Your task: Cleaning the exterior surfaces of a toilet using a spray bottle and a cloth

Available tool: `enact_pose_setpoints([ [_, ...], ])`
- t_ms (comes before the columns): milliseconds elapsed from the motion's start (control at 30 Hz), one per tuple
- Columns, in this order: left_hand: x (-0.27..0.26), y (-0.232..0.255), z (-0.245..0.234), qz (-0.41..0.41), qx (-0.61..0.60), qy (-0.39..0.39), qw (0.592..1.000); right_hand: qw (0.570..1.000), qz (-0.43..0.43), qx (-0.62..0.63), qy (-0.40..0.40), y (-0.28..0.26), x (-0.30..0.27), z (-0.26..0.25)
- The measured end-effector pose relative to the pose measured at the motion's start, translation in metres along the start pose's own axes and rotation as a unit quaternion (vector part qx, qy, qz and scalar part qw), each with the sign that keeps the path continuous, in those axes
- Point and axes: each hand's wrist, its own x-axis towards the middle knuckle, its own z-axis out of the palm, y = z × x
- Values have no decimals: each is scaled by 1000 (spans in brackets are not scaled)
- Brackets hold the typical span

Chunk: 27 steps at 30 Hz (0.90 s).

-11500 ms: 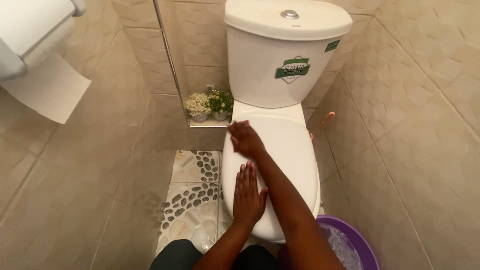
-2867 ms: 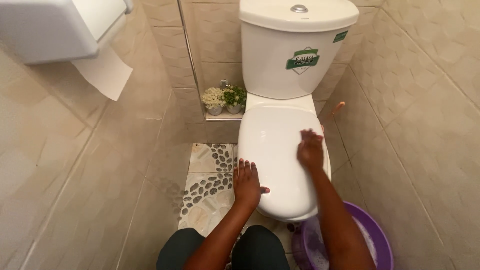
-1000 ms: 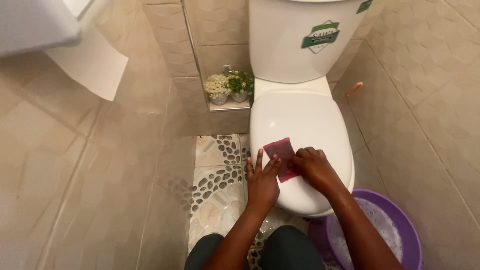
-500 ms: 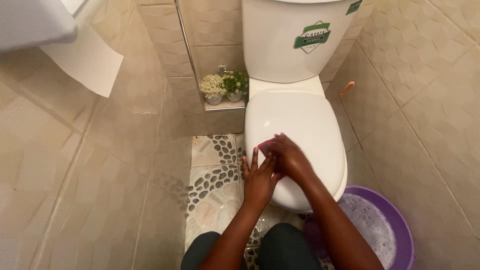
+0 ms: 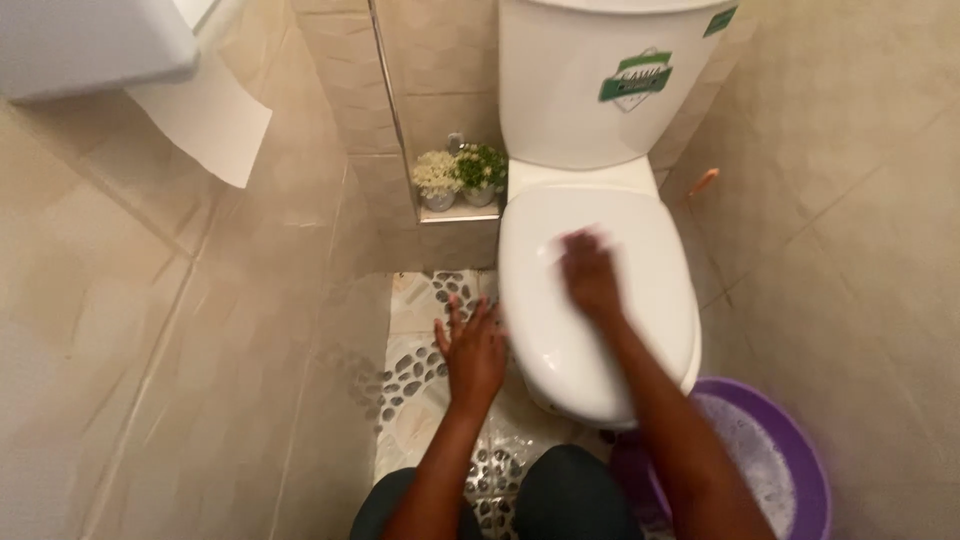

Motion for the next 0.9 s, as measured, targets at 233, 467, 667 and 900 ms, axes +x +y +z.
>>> enact_pose_setpoints([
  [233,11,-37,30,-27,-6,35,999,926,-34,297,-231,-13,-14,-82],
  [467,-1,-35,36,-42,-22,-12,999,992,67,106,-22,74,-6,80],
  [667,12,-37,55,-95,-38,-4,995,946,-101,246,-187,-98,28,62],
  [900,7,-25,36,-68,-56,9,996,924,-168,205,-276,-79,-63,-168],
])
